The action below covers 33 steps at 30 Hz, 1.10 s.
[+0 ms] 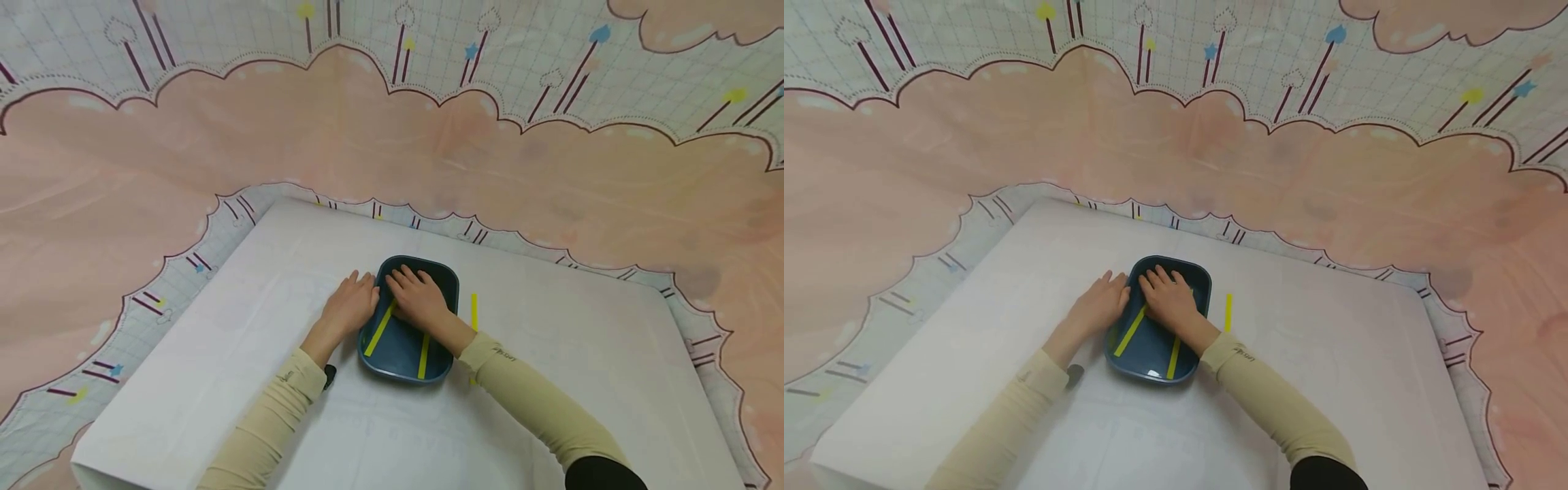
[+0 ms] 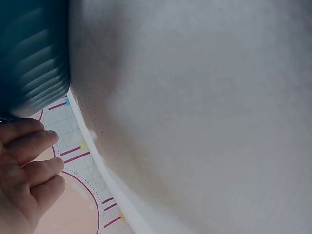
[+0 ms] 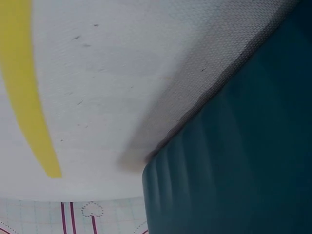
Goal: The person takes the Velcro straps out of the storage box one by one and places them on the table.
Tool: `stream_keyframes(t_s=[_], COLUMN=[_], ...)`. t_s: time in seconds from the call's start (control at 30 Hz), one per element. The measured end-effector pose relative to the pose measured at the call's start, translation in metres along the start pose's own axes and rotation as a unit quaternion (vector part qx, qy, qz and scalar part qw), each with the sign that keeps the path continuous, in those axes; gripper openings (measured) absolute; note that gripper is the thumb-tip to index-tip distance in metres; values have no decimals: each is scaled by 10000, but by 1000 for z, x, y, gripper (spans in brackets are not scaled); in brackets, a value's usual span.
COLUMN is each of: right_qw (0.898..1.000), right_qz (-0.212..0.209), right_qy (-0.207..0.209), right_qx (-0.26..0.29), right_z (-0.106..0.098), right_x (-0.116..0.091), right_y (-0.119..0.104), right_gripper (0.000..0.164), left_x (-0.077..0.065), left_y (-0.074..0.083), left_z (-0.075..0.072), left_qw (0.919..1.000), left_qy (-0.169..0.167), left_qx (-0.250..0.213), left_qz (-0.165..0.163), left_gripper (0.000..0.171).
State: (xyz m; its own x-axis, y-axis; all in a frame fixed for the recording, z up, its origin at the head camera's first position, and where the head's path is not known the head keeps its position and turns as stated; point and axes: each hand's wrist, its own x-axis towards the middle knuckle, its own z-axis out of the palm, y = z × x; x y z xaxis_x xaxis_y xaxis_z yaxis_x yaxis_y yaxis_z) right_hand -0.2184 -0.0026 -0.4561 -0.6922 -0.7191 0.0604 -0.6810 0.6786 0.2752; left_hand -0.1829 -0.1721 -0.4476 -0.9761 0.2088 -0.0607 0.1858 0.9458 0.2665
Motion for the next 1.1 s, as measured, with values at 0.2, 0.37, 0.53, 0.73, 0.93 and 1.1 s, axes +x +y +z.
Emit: stream_keyframes(t_s=[0.2, 0.37, 0.53, 0.73, 0.93, 1.1], right_qw=[9999, 9996, 9996, 9992, 9993, 9992], right_qz=[22, 48, 89, 62, -98, -344], right_qy=[-159, -264, -271, -382, -325, -177], right_qx=[-7, -71, -87, 29, 131, 123], right_z=[-1, -2, -1, -1, -2, -1], right_x=[4, 7, 11, 12, 12, 11], right_y=[-6, -8, -9, -9, -6, -4], right_gripper=[52, 45, 39, 38, 35, 28], left_x=[-1, -3, -4, -4, -4, -4], left_y=[0, 2, 3, 3, 3, 3], left_z=[1, -2, -3, -3, -3, -4], left_qw=[10000, 10000, 10000, 10000, 10000, 10000], left_qy=[25, -27, 13, -14, -76, -66], left_qx=[10, -15, -9, 12, 17, -27], left_qz=[42, 17, 31, 28, -6, -10], left_gripper=[48, 49, 49, 49, 50, 50])
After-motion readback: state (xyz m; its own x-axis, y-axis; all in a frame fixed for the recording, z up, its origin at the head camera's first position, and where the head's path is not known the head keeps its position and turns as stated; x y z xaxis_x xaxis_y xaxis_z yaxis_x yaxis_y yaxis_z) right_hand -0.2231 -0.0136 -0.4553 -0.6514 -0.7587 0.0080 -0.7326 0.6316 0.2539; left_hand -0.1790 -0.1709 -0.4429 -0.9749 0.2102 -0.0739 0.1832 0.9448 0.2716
